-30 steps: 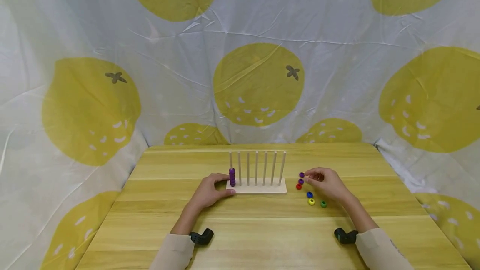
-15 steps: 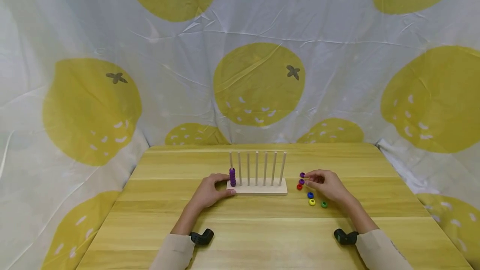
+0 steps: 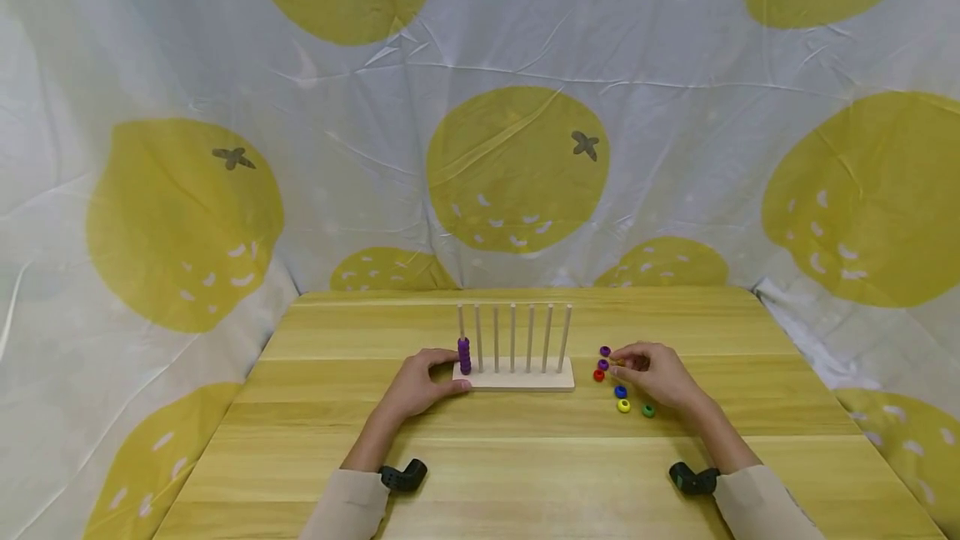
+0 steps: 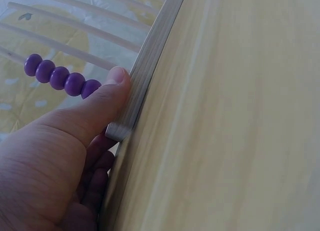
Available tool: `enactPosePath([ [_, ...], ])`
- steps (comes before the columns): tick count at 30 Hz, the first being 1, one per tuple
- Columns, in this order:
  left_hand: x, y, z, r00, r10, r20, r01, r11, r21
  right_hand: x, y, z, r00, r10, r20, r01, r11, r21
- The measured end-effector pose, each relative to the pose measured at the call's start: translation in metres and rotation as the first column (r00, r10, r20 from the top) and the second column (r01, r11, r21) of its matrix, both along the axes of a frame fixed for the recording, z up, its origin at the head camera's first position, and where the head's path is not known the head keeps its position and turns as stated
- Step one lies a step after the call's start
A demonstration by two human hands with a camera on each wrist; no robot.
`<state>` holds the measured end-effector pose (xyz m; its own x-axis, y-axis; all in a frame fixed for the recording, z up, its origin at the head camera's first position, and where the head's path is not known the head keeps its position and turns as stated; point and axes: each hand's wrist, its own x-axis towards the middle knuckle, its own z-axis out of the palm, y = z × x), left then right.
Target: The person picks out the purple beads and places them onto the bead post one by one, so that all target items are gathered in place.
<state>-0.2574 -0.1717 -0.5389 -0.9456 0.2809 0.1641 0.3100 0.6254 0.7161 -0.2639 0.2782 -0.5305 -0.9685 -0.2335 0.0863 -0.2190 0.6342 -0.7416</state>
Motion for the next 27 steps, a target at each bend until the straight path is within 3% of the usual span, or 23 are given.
enactPosePath([
  [13, -0.0003, 0.0007, -0.0016, 1.0, 0.02, 0.016, -0.02, 1.0, 0.002, -0.0005, -0.0037, 0.0012, 0.999, 0.022, 0.045, -0.023, 0.999, 0.028],
  [27, 0.0012, 0.0019, 0.0004, 1.0, 0.016, 0.0, -0.016, 1.0, 0.008, -0.0058, -0.0085, -0.0026, 0.999, 0.045, 0.016, -0.045, 0.998, 0.035],
])
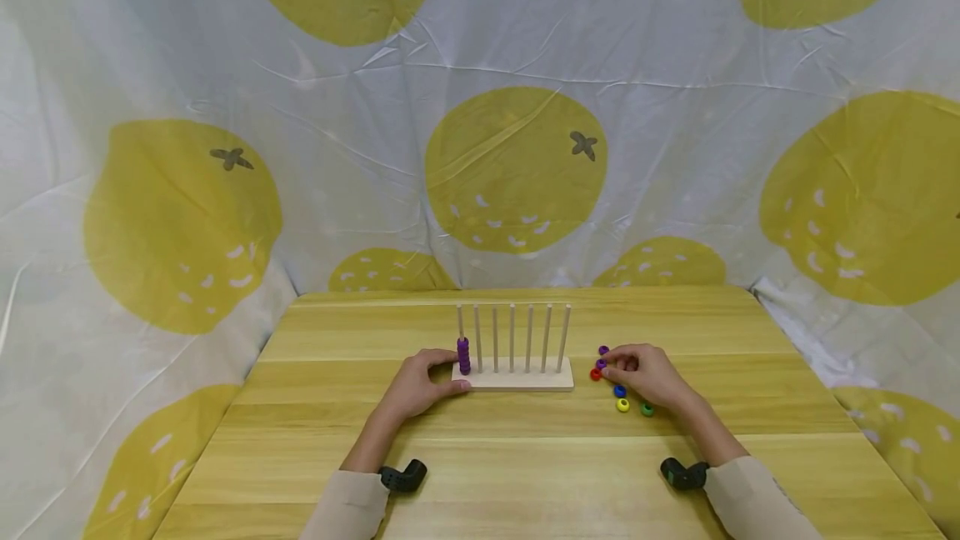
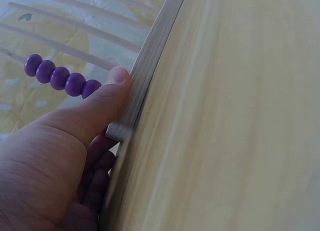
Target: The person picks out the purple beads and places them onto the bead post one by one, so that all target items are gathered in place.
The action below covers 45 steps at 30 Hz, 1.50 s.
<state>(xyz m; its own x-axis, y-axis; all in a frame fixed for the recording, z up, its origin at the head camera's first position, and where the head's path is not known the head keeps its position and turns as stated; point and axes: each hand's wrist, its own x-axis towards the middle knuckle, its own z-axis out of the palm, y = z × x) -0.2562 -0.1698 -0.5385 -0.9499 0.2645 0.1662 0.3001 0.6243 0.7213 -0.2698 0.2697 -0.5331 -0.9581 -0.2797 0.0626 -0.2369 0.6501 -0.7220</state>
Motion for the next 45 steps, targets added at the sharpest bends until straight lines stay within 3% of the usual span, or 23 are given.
enactPosePath([
  [10, 0.0, 0.0, 0.0, 1.0, 0.004, 0.003, -0.004, 1.0, -0.011, -0.001, -0.001, -0.002, 1.0, -0.006, -0.019, 0.006, 1.0, 0.002],
  [17, 0.0, 0.0, 0.001, 1.0, 0.005, 0.014, -0.005, 1.0, -0.019, 0.001, -0.001, 0.004, 1.0, -0.014, 0.026, 0.015, 0.999, -0.034],
  [20, 0.0, -0.001, 0.001, 1.0, 0.007, 0.019, -0.006, 1.0, -0.022, 0.001, -0.003, 0.015, 1.0, -0.003, 0.018, 0.003, 1.0, -0.021],
  [27, -0.001, -0.001, -0.001, 1.0, 0.004, 0.007, -0.004, 1.0, -0.028, -0.001, -0.006, 0.047, 0.995, 0.05, -0.089, -0.049, 0.999, 0.008],
  [45, -0.001, 0.0, 0.0, 1.0, 0.008, 0.012, -0.008, 1.0, -0.026, 0.002, -0.024, 0.114, 0.98, 0.061, -0.19, -0.068, 0.997, -0.034],
])
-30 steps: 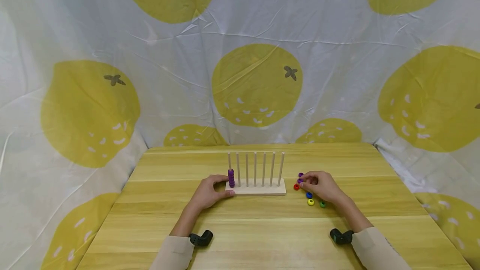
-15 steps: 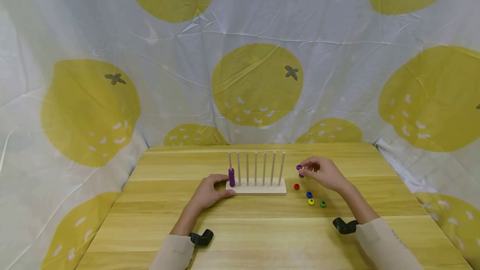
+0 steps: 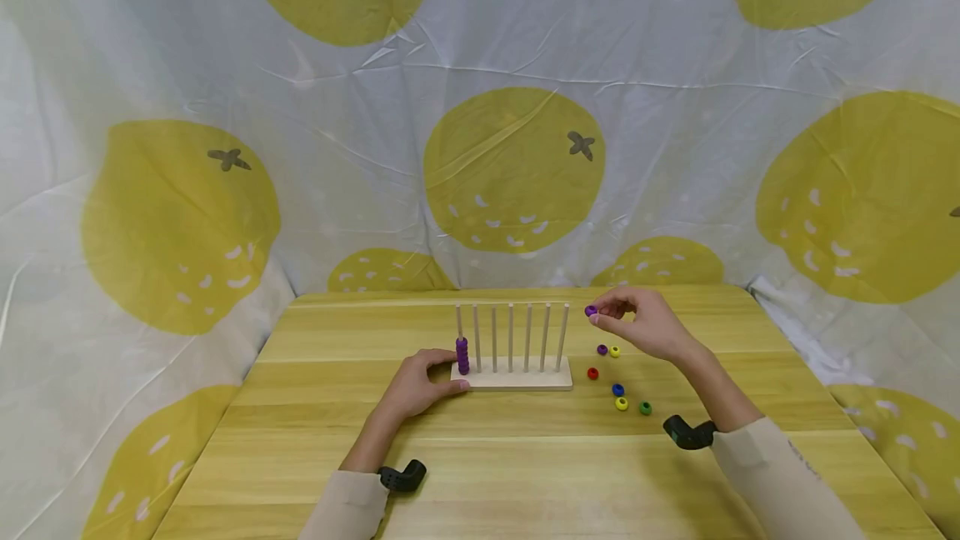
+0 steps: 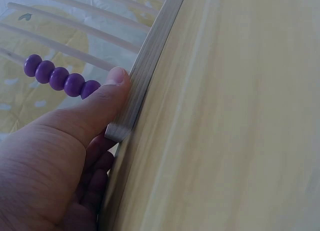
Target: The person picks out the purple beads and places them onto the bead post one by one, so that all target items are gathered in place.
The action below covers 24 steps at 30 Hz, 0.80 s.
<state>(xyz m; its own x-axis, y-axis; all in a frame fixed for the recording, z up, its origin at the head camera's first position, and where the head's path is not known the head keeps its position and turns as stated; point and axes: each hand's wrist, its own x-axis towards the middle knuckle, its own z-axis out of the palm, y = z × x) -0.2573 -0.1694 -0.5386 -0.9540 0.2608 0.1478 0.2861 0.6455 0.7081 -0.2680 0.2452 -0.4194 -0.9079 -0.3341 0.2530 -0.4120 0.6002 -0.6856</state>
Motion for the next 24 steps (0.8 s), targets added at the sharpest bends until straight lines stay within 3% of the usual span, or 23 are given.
enactPosePath([
  [11, -0.001, -0.001, -0.001, 1.0, -0.007, -0.009, 0.007, 1.0, -0.004, 0.001, -0.028, 0.035, 0.999, 0.031, -0.025, -0.032, 0.999, -0.005],
  [24, -0.001, -0.001, 0.0, 1.0, -0.008, 0.009, 0.008, 1.0, -0.007, -0.002, -0.072, 0.051, 0.988, 0.13, -0.08, -0.132, 0.991, -0.019],
])
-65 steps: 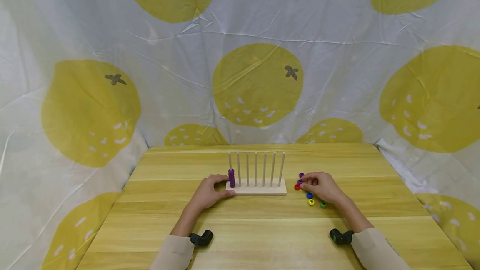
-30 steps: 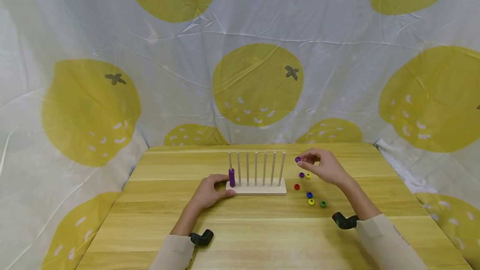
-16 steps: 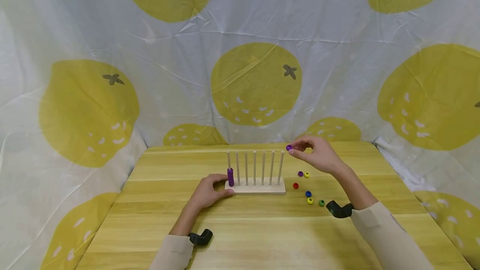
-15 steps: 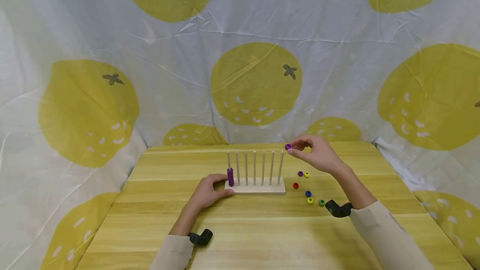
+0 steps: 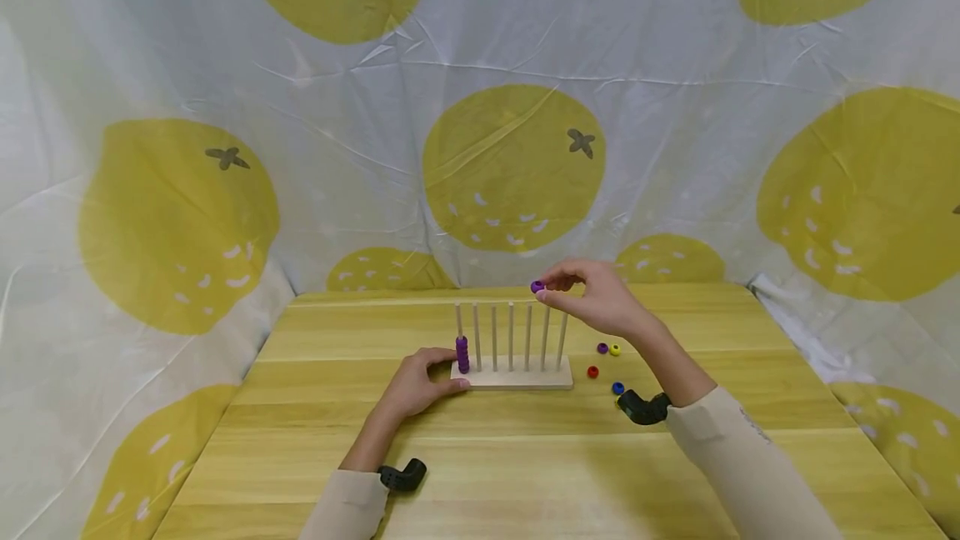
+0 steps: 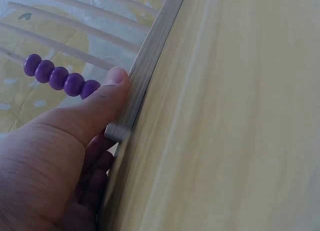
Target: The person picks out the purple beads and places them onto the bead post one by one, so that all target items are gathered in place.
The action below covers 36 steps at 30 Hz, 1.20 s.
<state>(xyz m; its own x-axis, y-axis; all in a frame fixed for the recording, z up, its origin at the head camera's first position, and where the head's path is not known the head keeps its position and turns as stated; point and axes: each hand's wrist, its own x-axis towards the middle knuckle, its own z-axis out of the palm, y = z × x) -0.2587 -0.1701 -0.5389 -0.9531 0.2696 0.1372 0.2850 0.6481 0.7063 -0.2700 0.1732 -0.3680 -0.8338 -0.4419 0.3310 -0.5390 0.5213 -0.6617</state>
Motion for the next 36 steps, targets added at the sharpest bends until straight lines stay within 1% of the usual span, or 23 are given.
enactPosePath([
  [10, 0.001, 0.0, 0.0, 1.0, 0.004, 0.015, -0.004, 1.0, 0.007, -0.006, -0.033, 0.001, 0.998, 0.07, 0.001, -0.07, 0.998, 0.001],
  [16, 0.002, 0.001, 0.002, 1.0, 0.008, -0.002, -0.008, 1.0, 0.027, -0.008, -0.051, 0.001, 0.994, 0.111, -0.007, -0.111, 0.994, -0.013],
  [19, 0.001, 0.001, 0.003, 1.0, 0.007, -0.001, -0.007, 1.0, 0.018, -0.01, -0.059, 0.0, 0.99, 0.138, 0.002, -0.138, 0.99, -0.016],
  [25, -0.001, 0.001, 0.003, 1.0, -0.016, -0.018, 0.016, 1.0, 0.02, -0.012, -0.073, -0.002, 0.987, 0.158, 0.005, -0.158, 0.987, -0.006],
  [31, -0.003, 0.0, 0.001, 0.999, -0.004, -0.035, 0.005, 1.0, 0.024, -0.013, -0.085, -0.003, 0.988, 0.155, -0.007, -0.155, 0.987, 0.029],
  [36, -0.001, 0.0, 0.001, 1.0, 0.001, -0.011, -0.001, 1.0, 0.023, -0.015, -0.093, -0.007, 0.986, 0.167, 0.003, -0.167, 0.985, 0.045],
])
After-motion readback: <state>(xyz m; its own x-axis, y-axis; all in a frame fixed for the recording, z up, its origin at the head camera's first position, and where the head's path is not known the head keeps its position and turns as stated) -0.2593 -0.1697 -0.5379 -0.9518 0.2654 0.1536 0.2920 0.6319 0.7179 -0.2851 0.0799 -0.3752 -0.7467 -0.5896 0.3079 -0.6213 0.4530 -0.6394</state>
